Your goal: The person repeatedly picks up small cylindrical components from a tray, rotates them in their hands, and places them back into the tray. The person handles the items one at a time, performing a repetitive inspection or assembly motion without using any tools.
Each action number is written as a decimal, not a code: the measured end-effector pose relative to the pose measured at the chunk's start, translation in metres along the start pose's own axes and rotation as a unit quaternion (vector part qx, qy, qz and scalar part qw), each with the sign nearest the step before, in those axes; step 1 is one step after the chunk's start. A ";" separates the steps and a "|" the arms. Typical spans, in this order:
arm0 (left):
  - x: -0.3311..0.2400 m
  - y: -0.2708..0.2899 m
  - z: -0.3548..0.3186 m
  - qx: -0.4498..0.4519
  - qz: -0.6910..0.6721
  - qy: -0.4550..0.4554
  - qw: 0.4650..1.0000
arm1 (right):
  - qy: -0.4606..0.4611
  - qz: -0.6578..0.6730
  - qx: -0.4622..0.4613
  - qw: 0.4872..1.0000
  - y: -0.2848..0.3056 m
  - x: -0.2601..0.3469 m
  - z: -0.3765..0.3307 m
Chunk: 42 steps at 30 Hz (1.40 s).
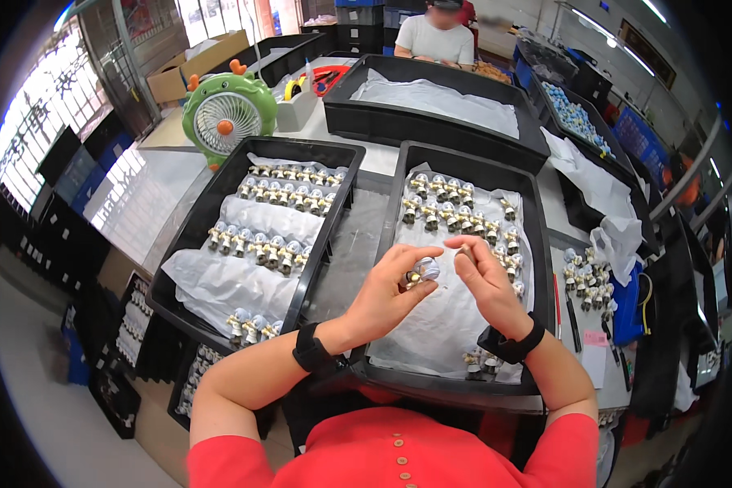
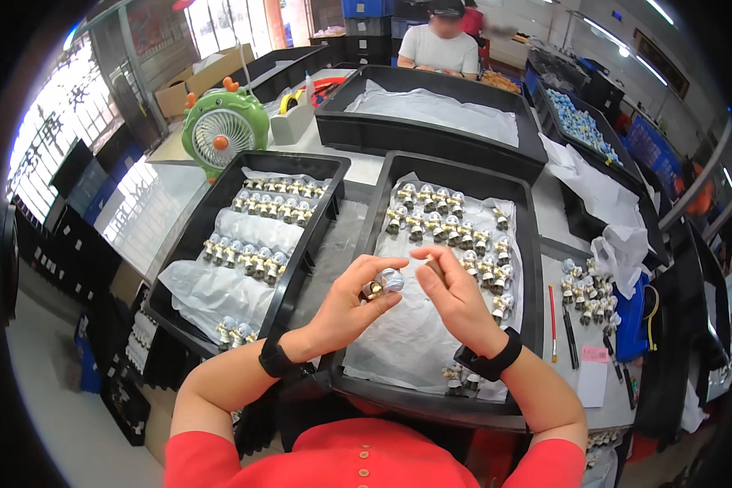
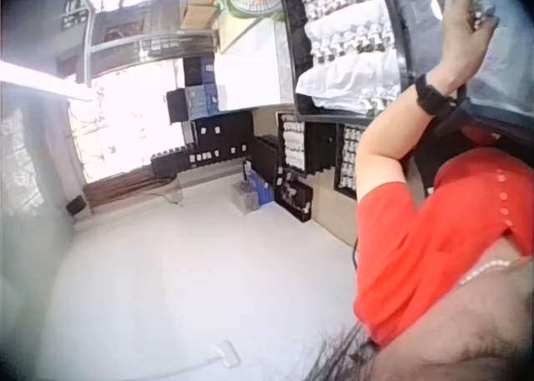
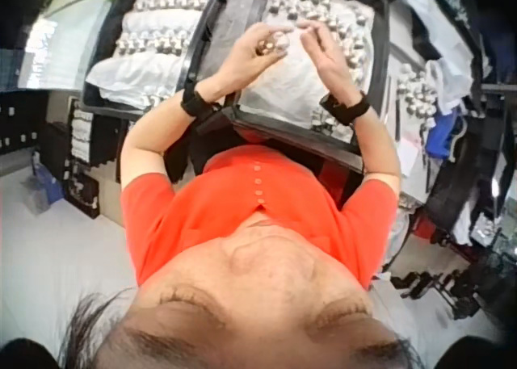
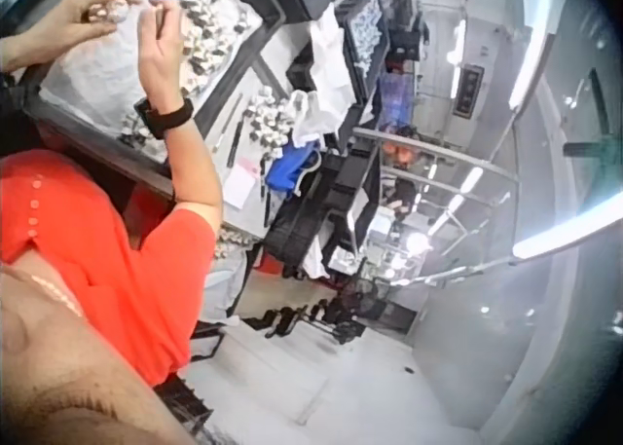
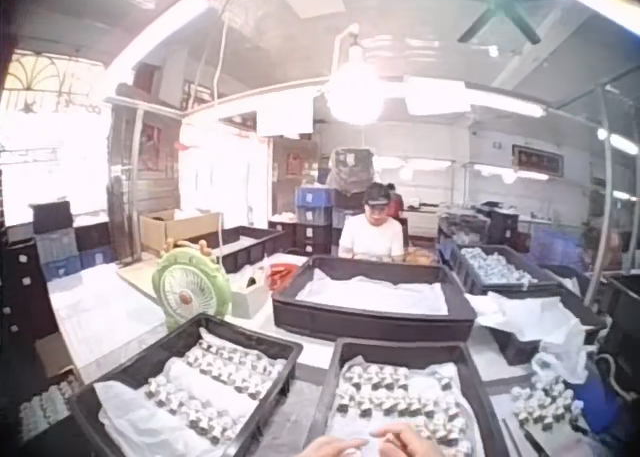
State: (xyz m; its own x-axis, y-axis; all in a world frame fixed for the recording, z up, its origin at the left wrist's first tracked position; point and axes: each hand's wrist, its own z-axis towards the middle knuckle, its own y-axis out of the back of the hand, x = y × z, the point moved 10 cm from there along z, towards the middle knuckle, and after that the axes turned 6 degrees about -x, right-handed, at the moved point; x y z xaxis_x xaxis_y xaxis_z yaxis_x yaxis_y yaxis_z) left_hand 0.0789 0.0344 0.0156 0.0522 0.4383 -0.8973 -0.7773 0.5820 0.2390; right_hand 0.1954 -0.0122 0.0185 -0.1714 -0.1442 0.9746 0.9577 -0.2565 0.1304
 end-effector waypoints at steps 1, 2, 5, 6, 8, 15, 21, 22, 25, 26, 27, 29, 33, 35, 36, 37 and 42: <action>-0.003 -0.001 0.000 0.007 0.007 0.002 1.000 | -0.017 -0.006 0.011 1.000 -0.003 -0.002 -0.001; -0.004 -0.002 0.001 0.014 0.013 0.003 1.000 | -0.029 0.010 0.008 1.000 -0.002 -0.006 -0.002; 0.000 -0.006 -0.004 -0.001 0.017 0.005 1.000 | -0.050 0.063 -0.007 0.997 -0.005 -0.014 -0.001; 0.001 -0.010 -0.006 0.003 0.016 0.006 1.000 | -0.053 0.071 -0.005 0.996 -0.006 -0.017 -0.001; 0.003 -0.015 -0.009 0.010 0.014 0.008 1.000 | -0.056 0.086 0.000 0.995 -0.008 -0.023 0.000; 0.012 -0.020 -0.011 0.020 0.004 0.047 0.999 | -0.100 0.085 0.015 0.991 -0.009 -0.034 0.001; 0.016 -0.020 -0.012 0.014 0.053 0.017 0.998 | -0.062 0.043 0.017 0.997 -0.013 -0.038 0.003; 0.016 -0.021 -0.012 0.019 0.057 0.016 0.998 | -0.057 0.031 0.018 0.998 -0.012 -0.040 0.004; 0.009 -0.019 -0.011 0.025 0.076 0.004 0.997 | -0.078 0.026 -0.006 0.997 -0.002 -0.038 0.008; 0.003 -0.017 -0.010 0.024 0.088 -0.006 0.996 | -0.091 0.030 -0.017 0.995 0.002 -0.039 0.008; -0.001 -0.015 -0.009 0.023 0.099 -0.017 0.995 | -0.085 0.036 -0.033 0.995 0.007 -0.041 0.009; 0.011 -0.017 -0.007 0.043 0.029 0.023 0.998 | -0.086 0.049 -0.071 0.993 0.022 -0.040 0.010; 0.036 -0.026 -0.010 0.085 -0.244 0.204 0.944 | -0.040 0.146 -0.173 0.973 0.064 -0.027 0.015; 0.040 -0.023 -0.009 0.077 -0.326 0.240 0.911 | -0.023 0.202 -0.213 0.956 0.088 -0.015 0.014; 0.042 -0.023 -0.009 0.076 -0.367 0.259 0.890 | -0.020 0.221 -0.236 0.946 0.101 -0.012 0.012; 0.040 -0.021 -0.009 0.078 -0.373 0.258 0.888 | -0.027 0.217 -0.236 0.947 0.110 -0.013 0.012; 0.039 -0.023 -0.010 0.073 -0.488 0.287 0.821 | -0.097 0.100 -0.280 0.950 0.173 -0.038 -0.005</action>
State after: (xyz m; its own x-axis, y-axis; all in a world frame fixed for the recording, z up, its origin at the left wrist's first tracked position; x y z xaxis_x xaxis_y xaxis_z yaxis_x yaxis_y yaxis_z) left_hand 0.0923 0.0309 -0.0286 0.2681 -0.6566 -0.7050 -0.4548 0.5588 -0.6934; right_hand 0.3662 -0.0554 0.0028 0.0989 -0.0775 0.9921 0.6848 -0.7181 -0.1244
